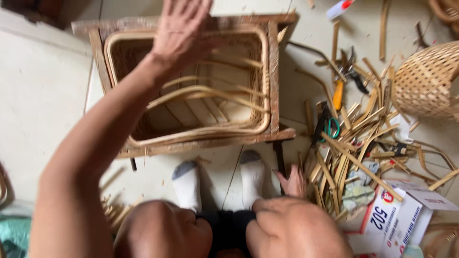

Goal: The person weaves a rectangular bamboo basket by inserting thin bamboo strips into a wooden frame. They use a hammer to tap the strips into place and apply glue to secure the joints.

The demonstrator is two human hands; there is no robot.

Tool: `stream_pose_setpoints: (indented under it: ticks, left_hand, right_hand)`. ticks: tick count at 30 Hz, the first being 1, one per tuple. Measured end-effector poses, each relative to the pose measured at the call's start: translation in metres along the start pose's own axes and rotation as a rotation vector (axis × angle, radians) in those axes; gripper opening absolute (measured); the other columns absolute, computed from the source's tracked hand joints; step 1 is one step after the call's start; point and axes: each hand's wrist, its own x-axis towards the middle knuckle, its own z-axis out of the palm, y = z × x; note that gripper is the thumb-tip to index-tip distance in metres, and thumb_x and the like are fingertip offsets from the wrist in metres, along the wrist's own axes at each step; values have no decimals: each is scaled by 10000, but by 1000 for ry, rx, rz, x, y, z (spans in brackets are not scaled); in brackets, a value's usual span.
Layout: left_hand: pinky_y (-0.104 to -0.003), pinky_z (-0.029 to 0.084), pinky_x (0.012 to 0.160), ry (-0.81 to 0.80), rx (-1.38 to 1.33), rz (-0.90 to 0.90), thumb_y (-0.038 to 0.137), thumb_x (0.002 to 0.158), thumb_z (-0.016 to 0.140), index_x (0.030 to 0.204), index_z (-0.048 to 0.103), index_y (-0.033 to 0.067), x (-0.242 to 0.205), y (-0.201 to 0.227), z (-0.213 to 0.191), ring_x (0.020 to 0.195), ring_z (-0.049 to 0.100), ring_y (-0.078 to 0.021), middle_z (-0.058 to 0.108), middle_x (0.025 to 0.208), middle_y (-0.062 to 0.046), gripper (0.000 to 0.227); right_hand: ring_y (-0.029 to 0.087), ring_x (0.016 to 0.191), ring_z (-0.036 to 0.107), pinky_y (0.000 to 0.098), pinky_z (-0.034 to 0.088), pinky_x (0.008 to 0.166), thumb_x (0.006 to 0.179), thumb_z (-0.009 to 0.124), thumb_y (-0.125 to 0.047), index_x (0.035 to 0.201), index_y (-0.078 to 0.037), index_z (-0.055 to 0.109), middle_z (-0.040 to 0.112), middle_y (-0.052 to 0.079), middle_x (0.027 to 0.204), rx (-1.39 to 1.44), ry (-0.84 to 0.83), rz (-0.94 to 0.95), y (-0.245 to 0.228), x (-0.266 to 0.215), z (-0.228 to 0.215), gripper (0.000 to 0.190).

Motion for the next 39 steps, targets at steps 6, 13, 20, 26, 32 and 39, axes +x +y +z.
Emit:
stream_pose_setpoints:
  ticks: [6,13,20,26,32,39]
  left_hand:
    - [-418,543,769,-523,-61,-234,254,1020,527,1414,472,70,27,6,79,928,631,-264,656,1117,-163,438]
    - [-389,534,686,-473,-54,-268,775,955,528,1294,527,37,25,9,78,867,628,-245,664,1036,-155,811]
    - [-390,538,684,-469,-47,-257,665,986,549,1290,537,61,32,17,58,876,627,-225,661,1058,-141,676]
    - [-380,529,669,-506,-62,-263,674,1039,569,1339,532,27,25,16,61,870,633,-248,665,1083,-175,714]
    - [-439,543,669,-274,-38,-128,609,975,672,1350,535,9,20,10,62,858,640,-276,664,1055,-198,720]
    - [-474,508,754,-353,-66,-174,761,890,663,1289,543,7,11,21,56,924,629,-316,645,1052,-205,862]
  right_hand:
    - [224,755,690,371,563,650,902,755,-246,1149,23,616,731,167,917,596,30,7,18,10,23,392]
    - [145,511,518,327,394,407,994,678,-219,981,-28,624,594,92,678,649,51,200,-37,-2,-107,199]
    - [68,491,513,237,425,410,1126,469,-221,1276,51,602,556,33,677,720,225,-502,-167,77,-249,337]
    - [62,471,504,235,410,365,1141,408,-249,1287,-13,579,571,-13,700,755,-124,-426,-262,140,-296,326]
    - [86,501,497,265,411,387,1170,415,-292,1102,-41,560,533,2,684,578,-53,-652,-287,197,-251,298]
    - [136,589,511,317,418,506,1212,458,-291,1010,-41,545,528,12,702,421,-14,-741,-285,210,-234,333]
